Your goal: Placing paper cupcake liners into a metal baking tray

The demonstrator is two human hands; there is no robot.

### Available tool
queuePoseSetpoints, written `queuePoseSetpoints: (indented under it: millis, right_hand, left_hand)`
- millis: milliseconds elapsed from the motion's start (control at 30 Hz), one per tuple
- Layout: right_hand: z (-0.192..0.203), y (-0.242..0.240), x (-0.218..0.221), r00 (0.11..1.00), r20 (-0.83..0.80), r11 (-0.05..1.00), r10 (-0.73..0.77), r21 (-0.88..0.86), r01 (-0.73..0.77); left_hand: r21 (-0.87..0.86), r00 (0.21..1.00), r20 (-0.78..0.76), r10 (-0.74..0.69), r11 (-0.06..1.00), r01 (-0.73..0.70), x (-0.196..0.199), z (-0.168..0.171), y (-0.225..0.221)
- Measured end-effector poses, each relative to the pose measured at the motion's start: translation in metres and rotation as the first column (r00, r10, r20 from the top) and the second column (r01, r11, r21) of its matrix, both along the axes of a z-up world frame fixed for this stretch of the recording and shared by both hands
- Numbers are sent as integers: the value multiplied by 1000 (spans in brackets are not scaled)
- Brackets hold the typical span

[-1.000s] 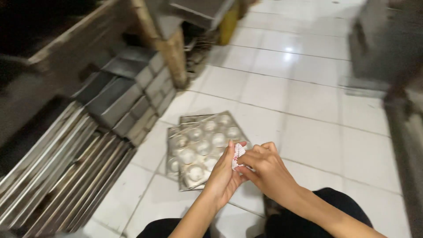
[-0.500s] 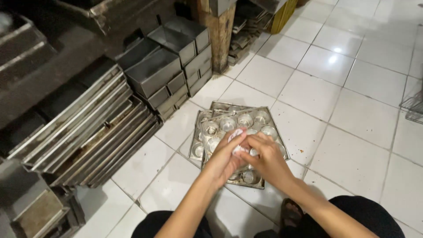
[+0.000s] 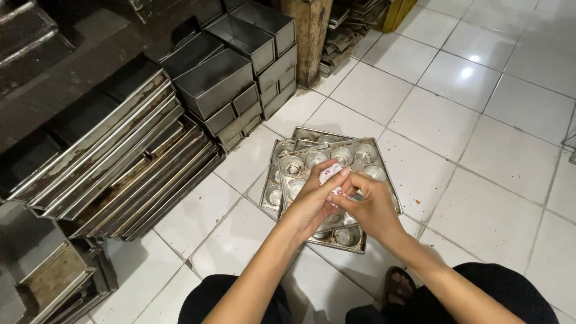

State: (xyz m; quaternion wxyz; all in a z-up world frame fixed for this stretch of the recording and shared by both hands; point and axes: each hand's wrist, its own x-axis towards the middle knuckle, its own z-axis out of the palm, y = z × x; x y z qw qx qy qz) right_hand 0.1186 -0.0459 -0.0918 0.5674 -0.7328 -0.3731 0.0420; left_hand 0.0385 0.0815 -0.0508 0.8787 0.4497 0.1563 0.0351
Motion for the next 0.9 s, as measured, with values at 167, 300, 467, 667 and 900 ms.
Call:
queuePoseSetpoints:
  millis: [167,300,467,667,900]
  right_hand:
    - [28,-9,-7,997,-22,995,71,-75,-73]
    - [3,-8,-1,986,-166,999,-17,-45,10]
    - [30,-8,-4,980,-190,997,68,-21,-73]
    - [12,-4,2,953,-288,995,92,71,-74]
    - [-43,4,36,972,-213,990,-99,-118,75]
  left_hand:
    - [-64,1000,-15,-2,998,1,2,-3,7]
    - [-97,1000,-9,9,995,-10,3,-5,6]
    - [-127,991,-100,90,987,-103,11,-22,9]
    - [-123,965,-189,184,970,-209,16,-31,17]
    - [-129,839,-256,481,843,-522,8,-23,58]
